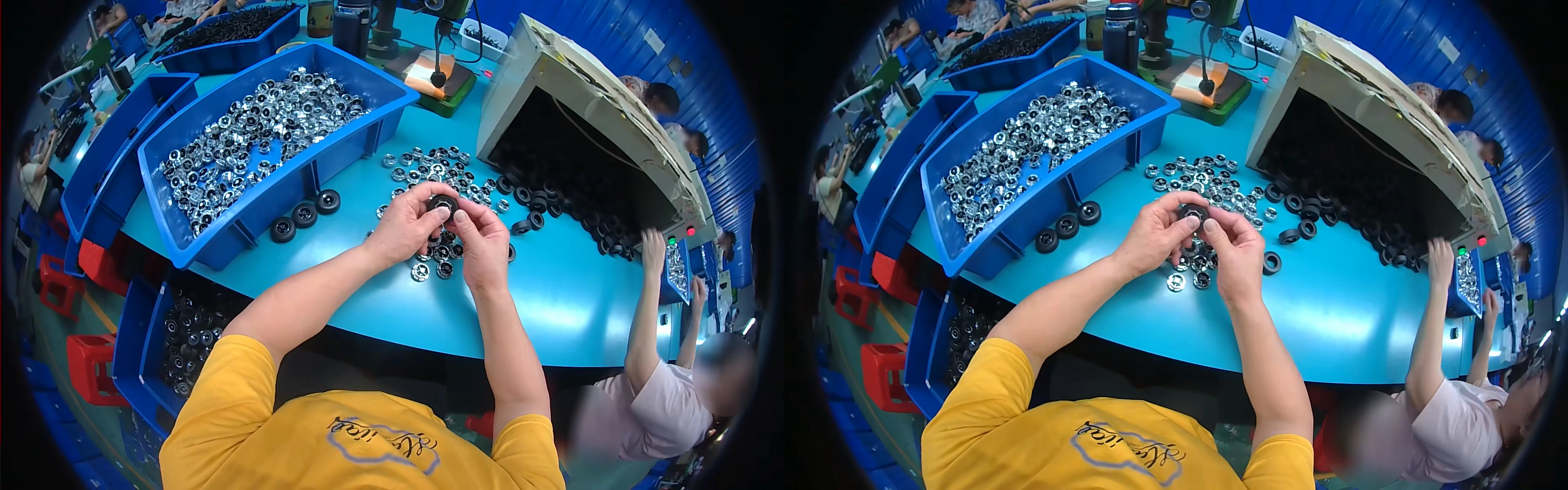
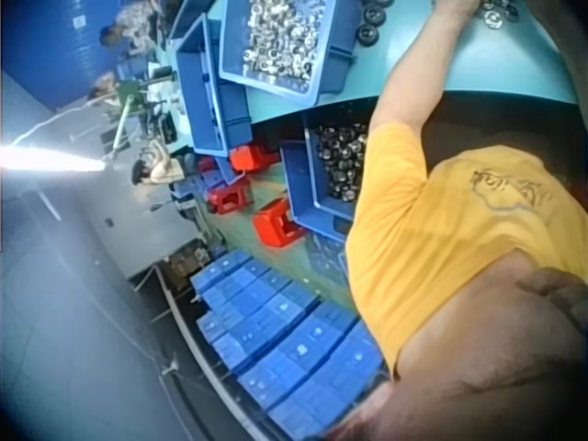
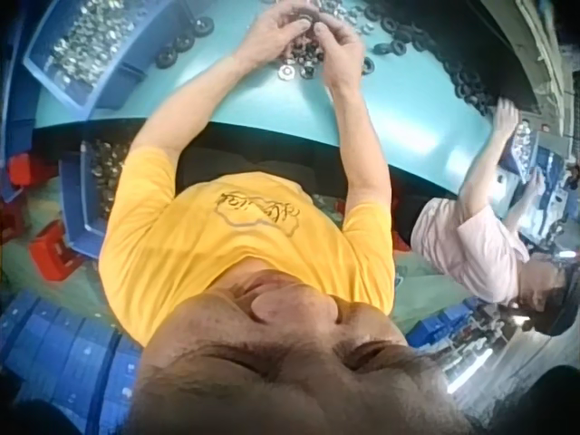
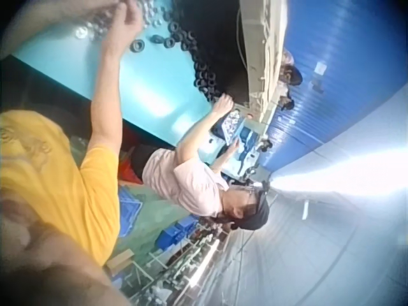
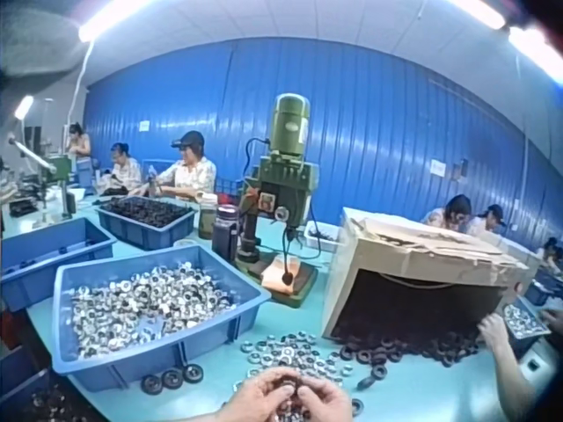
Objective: The recorder is manually assembling small toy wheels by fitting rubber tires onto metal rims.
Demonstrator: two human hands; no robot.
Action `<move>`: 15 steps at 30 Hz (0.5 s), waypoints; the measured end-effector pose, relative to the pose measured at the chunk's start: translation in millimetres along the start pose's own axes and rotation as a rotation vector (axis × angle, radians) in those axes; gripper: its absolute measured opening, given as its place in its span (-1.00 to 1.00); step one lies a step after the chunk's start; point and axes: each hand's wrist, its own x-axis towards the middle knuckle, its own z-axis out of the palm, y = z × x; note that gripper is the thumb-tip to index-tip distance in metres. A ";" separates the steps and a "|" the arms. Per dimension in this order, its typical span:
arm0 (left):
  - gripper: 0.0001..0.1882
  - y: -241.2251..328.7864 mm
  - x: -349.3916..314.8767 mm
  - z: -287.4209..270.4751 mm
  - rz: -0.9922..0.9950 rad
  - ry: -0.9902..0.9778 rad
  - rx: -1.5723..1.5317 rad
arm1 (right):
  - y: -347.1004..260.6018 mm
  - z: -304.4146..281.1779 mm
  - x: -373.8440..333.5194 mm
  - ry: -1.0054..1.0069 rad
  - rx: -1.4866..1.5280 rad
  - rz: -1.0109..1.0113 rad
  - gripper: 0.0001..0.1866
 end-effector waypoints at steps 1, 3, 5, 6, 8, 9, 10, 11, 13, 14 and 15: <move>-0.70 1.0 -0.7 2.0 -0.005 0.014 0.027 | 1.4 0.1 -3.0 0.018 -0.035 -0.031 -0.75; -0.70 -3.2 -1.0 0.8 0.019 -0.005 -0.013 | -0.9 4.6 -5.8 0.027 -0.104 -0.104 -0.75; -0.72 -3.4 0.6 -1.1 0.026 -0.054 -0.064 | -3.6 5.9 -5.2 0.024 -0.104 -0.129 -0.76; -0.73 -1.8 0.6 -0.5 0.040 -0.059 -0.082 | -4.5 5.5 -3.5 0.017 -0.094 -0.120 -0.76; -0.75 1.9 -1.9 0.6 0.063 -0.068 -0.114 | -6.2 4.7 -0.9 0.003 -0.073 -0.099 -0.74; -0.76 3.6 -1.0 -3.1 0.051 -0.080 -0.060 | -7.4 3.2 -0.1 -0.011 -0.081 -0.093 -0.73; -0.76 1.6 2.1 -6.2 0.050 -0.070 -0.019 | -6.9 1.7 0.5 -0.027 -0.088 -0.092 -0.72; -0.76 1.6 5.3 -7.7 0.049 -0.060 0.020 | -6.2 -0.1 0.8 -0.041 -0.095 -0.089 -0.71; -0.77 4.1 6.1 -13.8 0.001 -0.059 0.061 | -1.7 -2.1 1.5 -0.048 -0.098 -0.091 -0.69; -0.77 1.3 7.5 -14.9 0.039 -0.032 -0.015 | -1.5 -0.2 2.0 -0.044 -0.095 -0.091 -0.68; -0.77 -3.8 9.7 -15.6 0.078 -0.004 -0.091 | -3.5 4.6 1.7 -0.014 -0.083 -0.088 -0.67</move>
